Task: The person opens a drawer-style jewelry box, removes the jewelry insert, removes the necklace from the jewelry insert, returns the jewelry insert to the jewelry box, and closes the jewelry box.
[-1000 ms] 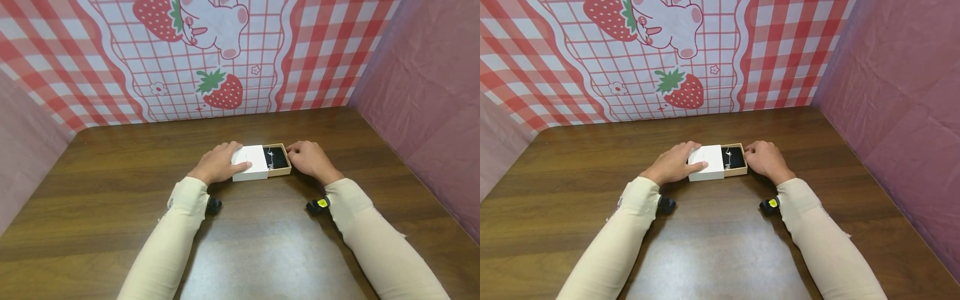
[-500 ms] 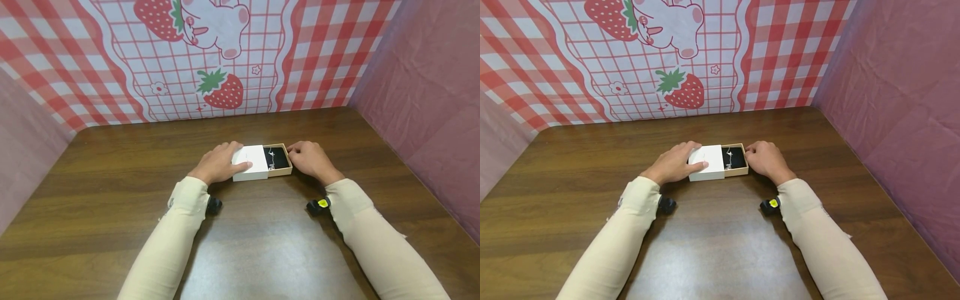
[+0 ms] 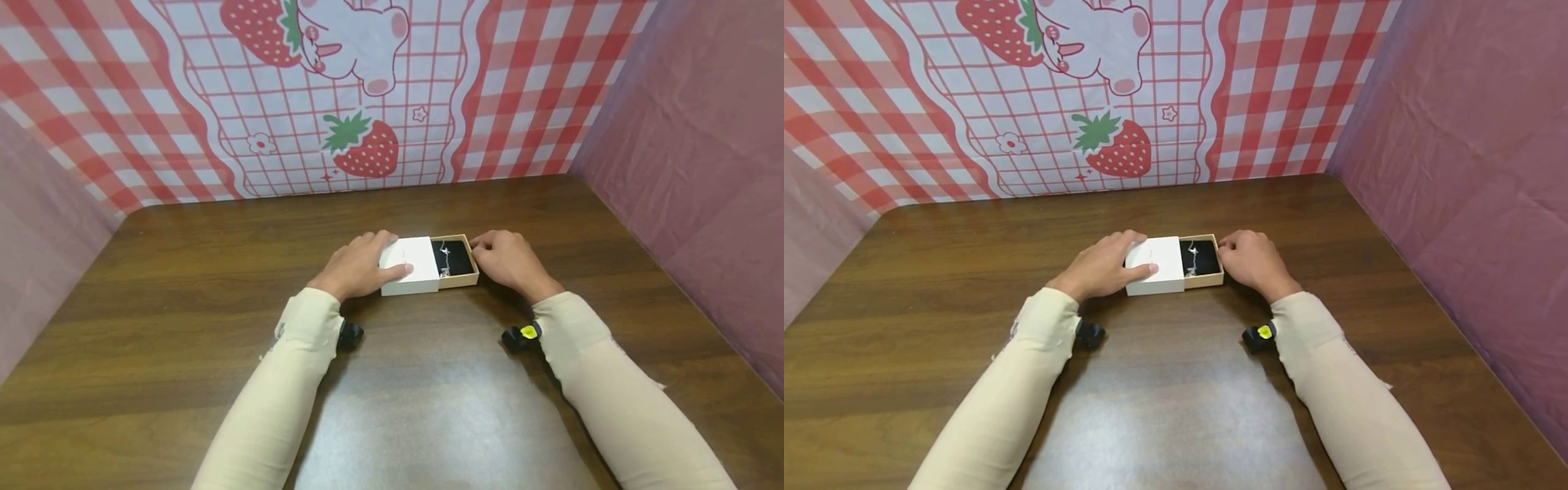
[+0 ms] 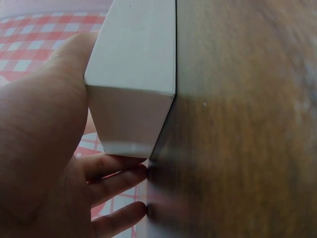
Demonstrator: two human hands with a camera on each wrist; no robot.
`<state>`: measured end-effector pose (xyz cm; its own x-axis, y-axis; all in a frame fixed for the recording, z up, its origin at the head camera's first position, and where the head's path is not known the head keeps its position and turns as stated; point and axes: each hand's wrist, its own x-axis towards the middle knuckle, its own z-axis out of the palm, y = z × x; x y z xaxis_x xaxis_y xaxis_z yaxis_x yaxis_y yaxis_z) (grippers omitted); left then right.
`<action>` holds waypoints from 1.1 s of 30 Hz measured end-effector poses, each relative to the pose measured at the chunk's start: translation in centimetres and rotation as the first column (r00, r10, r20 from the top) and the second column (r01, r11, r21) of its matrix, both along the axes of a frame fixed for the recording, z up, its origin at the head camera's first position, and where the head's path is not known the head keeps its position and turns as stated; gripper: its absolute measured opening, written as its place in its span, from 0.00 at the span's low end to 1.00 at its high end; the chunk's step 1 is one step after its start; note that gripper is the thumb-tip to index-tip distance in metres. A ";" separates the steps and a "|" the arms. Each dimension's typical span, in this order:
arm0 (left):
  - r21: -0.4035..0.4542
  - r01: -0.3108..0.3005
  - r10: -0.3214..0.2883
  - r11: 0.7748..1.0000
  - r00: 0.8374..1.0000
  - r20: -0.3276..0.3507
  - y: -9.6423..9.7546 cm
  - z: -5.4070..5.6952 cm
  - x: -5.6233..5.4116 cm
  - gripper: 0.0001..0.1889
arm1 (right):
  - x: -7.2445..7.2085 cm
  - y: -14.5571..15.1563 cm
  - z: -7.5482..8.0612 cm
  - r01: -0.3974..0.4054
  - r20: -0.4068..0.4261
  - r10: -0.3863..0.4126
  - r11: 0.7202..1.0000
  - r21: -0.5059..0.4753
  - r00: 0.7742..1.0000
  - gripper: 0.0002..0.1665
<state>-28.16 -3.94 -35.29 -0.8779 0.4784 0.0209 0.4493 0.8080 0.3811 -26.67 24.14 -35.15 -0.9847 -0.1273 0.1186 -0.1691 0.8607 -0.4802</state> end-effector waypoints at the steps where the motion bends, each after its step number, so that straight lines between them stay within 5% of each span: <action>1: -0.003 -0.001 0.001 1.000 1.000 0.003 0.0 0.0 0.0 0.40 | 0.0 0.0 0.0 0.001 0.002 -0.001 1.000 -0.001 1.000 0.22; 33: 0.002 -0.003 0.003 1.000 1.000 -0.006 0.0 -0.1 0.0 0.40 | 0.1 0.1 0.1 0.021 0.015 -0.021 1.000 -0.016 1.000 0.21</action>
